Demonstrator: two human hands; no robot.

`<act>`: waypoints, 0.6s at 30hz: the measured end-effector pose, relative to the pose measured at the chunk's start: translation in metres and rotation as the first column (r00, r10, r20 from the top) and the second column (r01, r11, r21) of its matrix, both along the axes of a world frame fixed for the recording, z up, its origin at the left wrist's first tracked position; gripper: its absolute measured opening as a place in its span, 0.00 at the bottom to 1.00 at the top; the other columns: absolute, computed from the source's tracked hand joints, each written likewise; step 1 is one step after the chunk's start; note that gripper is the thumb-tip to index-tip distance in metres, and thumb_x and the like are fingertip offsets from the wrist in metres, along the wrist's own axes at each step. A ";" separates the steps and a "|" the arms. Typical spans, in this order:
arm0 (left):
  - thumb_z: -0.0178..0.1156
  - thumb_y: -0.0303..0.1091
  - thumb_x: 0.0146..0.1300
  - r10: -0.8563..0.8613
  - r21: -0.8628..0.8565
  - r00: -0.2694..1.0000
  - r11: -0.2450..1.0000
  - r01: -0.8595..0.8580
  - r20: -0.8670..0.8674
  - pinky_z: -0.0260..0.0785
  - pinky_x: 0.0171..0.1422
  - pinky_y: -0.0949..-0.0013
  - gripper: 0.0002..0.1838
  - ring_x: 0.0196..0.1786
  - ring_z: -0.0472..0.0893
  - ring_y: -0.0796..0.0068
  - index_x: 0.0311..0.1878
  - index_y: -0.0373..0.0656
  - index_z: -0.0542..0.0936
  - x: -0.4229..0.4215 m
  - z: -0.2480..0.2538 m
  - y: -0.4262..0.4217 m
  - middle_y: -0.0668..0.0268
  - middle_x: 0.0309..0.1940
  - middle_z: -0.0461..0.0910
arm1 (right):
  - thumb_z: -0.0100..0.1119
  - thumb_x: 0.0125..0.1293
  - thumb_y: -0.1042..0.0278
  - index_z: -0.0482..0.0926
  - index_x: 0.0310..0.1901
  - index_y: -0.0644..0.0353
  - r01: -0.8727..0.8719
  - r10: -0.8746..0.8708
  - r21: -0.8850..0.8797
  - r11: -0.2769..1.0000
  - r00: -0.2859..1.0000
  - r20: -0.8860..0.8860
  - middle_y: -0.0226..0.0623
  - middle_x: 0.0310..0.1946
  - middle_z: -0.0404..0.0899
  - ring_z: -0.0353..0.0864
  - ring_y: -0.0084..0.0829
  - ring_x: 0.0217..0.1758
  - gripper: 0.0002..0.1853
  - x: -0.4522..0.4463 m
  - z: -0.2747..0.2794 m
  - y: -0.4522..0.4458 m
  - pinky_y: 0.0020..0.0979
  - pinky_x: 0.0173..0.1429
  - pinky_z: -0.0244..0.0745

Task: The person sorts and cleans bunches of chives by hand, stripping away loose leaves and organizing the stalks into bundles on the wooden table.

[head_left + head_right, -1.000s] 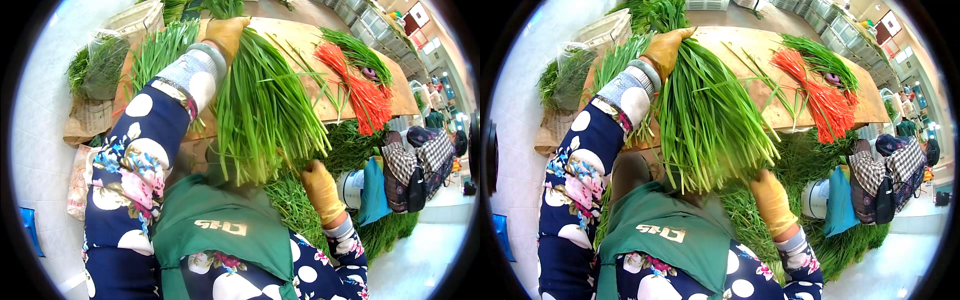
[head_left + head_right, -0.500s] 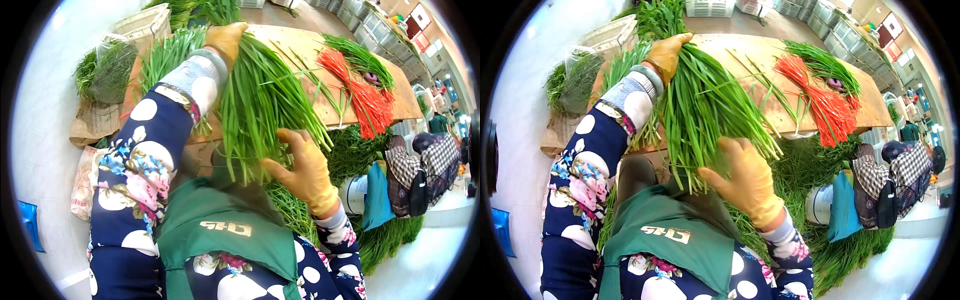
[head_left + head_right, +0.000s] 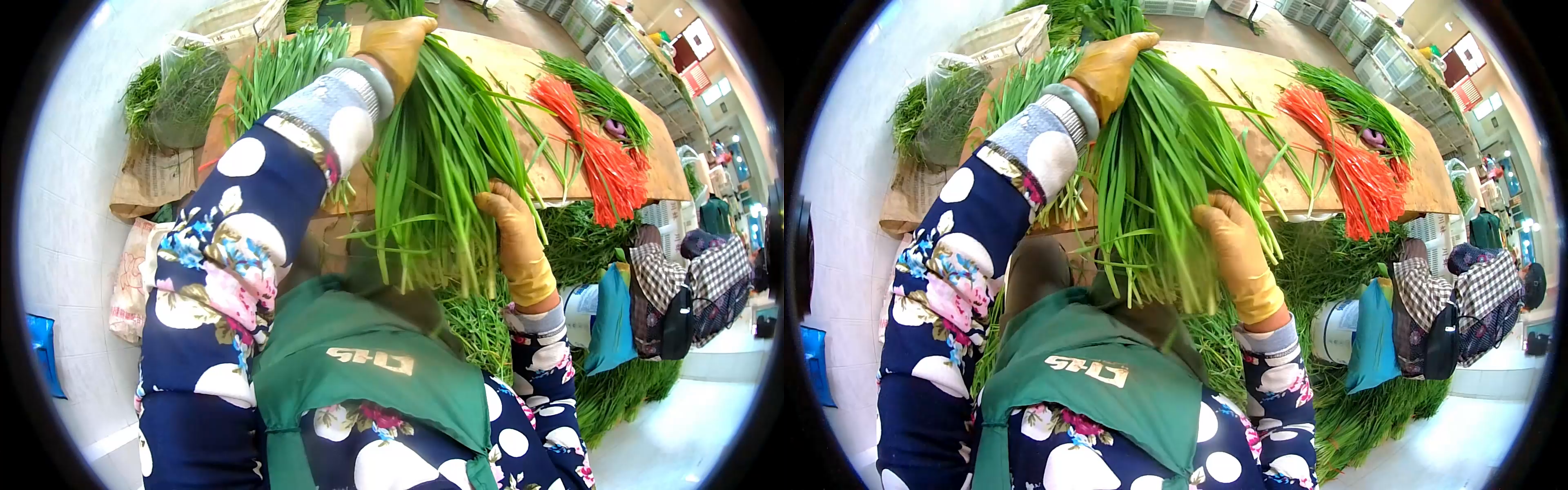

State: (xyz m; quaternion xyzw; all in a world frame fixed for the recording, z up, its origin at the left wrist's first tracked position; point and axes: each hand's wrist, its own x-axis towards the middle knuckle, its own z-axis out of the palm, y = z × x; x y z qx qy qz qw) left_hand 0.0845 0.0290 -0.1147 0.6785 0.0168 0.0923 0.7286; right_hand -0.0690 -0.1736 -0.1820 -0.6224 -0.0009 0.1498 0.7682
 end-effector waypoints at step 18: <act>0.67 0.43 0.58 0.012 -0.139 1.000 0.990 -0.015 -0.024 0.74 0.42 0.69 0.21 0.32 0.82 0.70 0.43 0.32 0.81 0.020 -0.015 0.004 0.60 0.32 0.83 | 0.56 0.62 0.66 0.76 0.50 0.61 0.126 -0.098 0.155 0.980 0.980 -0.174 0.31 0.40 0.80 0.78 0.23 0.40 0.16 -0.024 0.002 0.005 0.24 0.49 0.72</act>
